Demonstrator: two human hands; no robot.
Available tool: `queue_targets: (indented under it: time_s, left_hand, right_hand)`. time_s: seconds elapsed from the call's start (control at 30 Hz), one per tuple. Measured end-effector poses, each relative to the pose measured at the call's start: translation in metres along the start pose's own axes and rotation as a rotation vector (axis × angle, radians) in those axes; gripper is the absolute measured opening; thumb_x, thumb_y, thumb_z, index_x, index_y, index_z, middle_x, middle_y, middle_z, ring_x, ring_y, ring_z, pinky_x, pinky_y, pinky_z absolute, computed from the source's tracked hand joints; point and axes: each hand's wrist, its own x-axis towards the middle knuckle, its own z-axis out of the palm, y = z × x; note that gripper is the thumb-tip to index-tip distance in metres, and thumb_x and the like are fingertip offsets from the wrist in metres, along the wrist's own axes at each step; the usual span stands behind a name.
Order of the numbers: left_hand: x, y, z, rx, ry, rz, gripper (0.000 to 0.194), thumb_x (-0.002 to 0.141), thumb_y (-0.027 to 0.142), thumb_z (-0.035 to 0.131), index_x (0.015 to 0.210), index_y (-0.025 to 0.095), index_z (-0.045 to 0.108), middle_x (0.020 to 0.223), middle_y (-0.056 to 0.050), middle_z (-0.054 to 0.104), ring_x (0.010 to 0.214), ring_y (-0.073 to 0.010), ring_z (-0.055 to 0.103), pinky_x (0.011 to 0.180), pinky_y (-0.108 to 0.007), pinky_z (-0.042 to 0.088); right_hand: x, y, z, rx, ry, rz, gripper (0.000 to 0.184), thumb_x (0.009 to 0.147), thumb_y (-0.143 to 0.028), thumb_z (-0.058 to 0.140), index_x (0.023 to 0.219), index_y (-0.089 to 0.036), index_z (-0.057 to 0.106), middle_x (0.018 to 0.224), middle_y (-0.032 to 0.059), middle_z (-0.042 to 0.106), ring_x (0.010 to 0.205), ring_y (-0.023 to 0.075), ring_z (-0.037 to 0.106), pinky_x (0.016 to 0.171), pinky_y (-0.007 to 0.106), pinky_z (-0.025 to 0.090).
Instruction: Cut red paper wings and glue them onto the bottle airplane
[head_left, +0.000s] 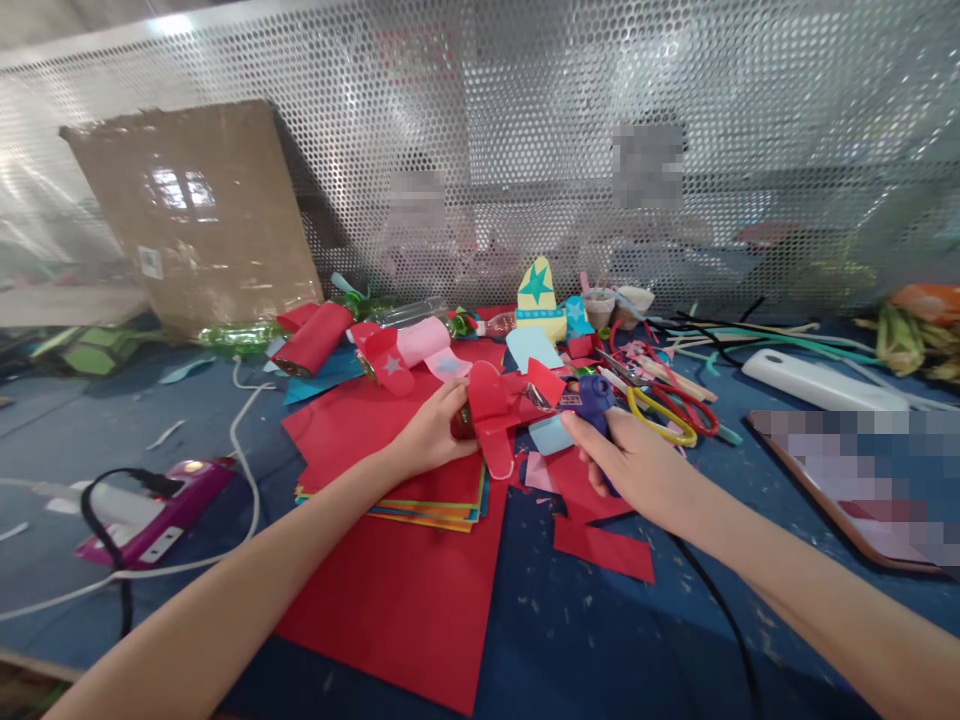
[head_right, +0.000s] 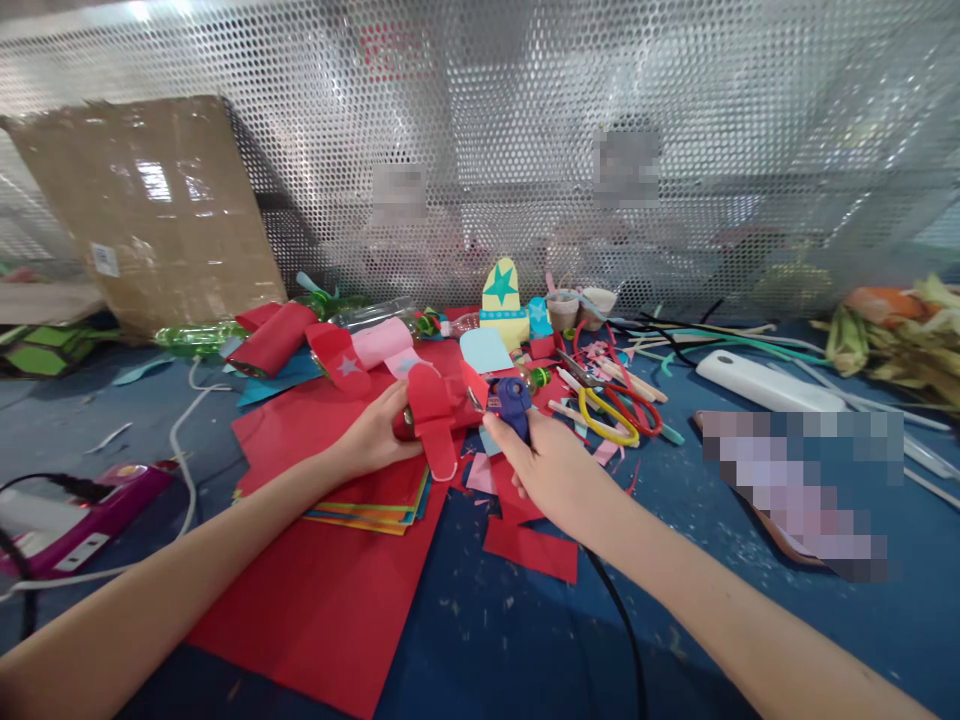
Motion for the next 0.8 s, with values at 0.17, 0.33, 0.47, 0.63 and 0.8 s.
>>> queue_targets:
  time_s: [0.17, 0.33, 0.47, 0.63, 0.8]
  left_hand:
    - [0.000, 0.000, 0.000, -0.006, 0.002, 0.000, 0.056, 0.070, 0.019, 0.070, 0.120, 0.017, 0.047, 0.123, -0.013, 0.056, 0.117, -0.0313, 0.053, 0.097, -0.044, 0.045]
    - [-0.001, 0.000, -0.001, -0.015, 0.002, -0.005, 0.051, 0.069, 0.017, 0.070, 0.116, 0.016, 0.049, 0.120, -0.013, 0.056, 0.113, -0.0301, 0.054, 0.095, -0.043, 0.047]
    - [0.000, 0.000, -0.001, -0.021, 0.000, -0.008, 0.051, 0.070, 0.018, 0.070, 0.116, 0.017, 0.049, 0.119, -0.013, 0.056, 0.114, -0.0298, 0.054, 0.096, -0.043, 0.046]
    - [0.000, 0.000, 0.000, -0.025, -0.002, -0.010, 0.049, 0.071, 0.019, 0.069, 0.116, 0.016, 0.050, 0.118, -0.012, 0.056, 0.112, -0.0290, 0.054, 0.095, -0.042, 0.047]
    - [-0.001, 0.001, -0.001, -0.020, -0.005, -0.019, 0.048, 0.072, 0.019, 0.068, 0.117, 0.017, 0.049, 0.120, -0.013, 0.056, 0.114, -0.0294, 0.053, 0.096, -0.043, 0.046]
  right_hand:
    - [0.001, 0.002, -0.004, -0.033, 0.033, 0.055, 0.038, 0.090, -0.047, 0.040, 0.060, -0.024, 0.042, 0.043, -0.0045, 0.050, 0.039, 0.0131, 0.054, 0.044, 0.024, 0.042]
    - [0.002, 0.000, -0.011, -0.055, 0.053, 0.138, 0.035, 0.090, -0.044, 0.042, 0.062, -0.024, 0.042, 0.041, -0.0054, 0.050, 0.038, 0.0134, 0.056, 0.043, 0.024, 0.041]
    - [0.004, -0.004, -0.016, -0.064, 0.062, 0.164, 0.034, 0.091, -0.040, 0.042, 0.062, -0.024, 0.043, 0.041, -0.0045, 0.051, 0.041, 0.0146, 0.057, 0.045, 0.025, 0.042]
    - [0.008, -0.002, -0.020, -0.084, 0.079, 0.193, 0.034, 0.091, -0.041, 0.042, 0.062, -0.025, 0.043, 0.042, -0.0028, 0.053, 0.041, 0.0168, 0.058, 0.045, 0.027, 0.042]
    - [0.008, -0.002, -0.021, -0.093, 0.080, 0.213, 0.034, 0.091, -0.044, 0.042, 0.063, -0.024, 0.044, 0.043, -0.0025, 0.053, 0.041, 0.0167, 0.058, 0.045, 0.027, 0.042]
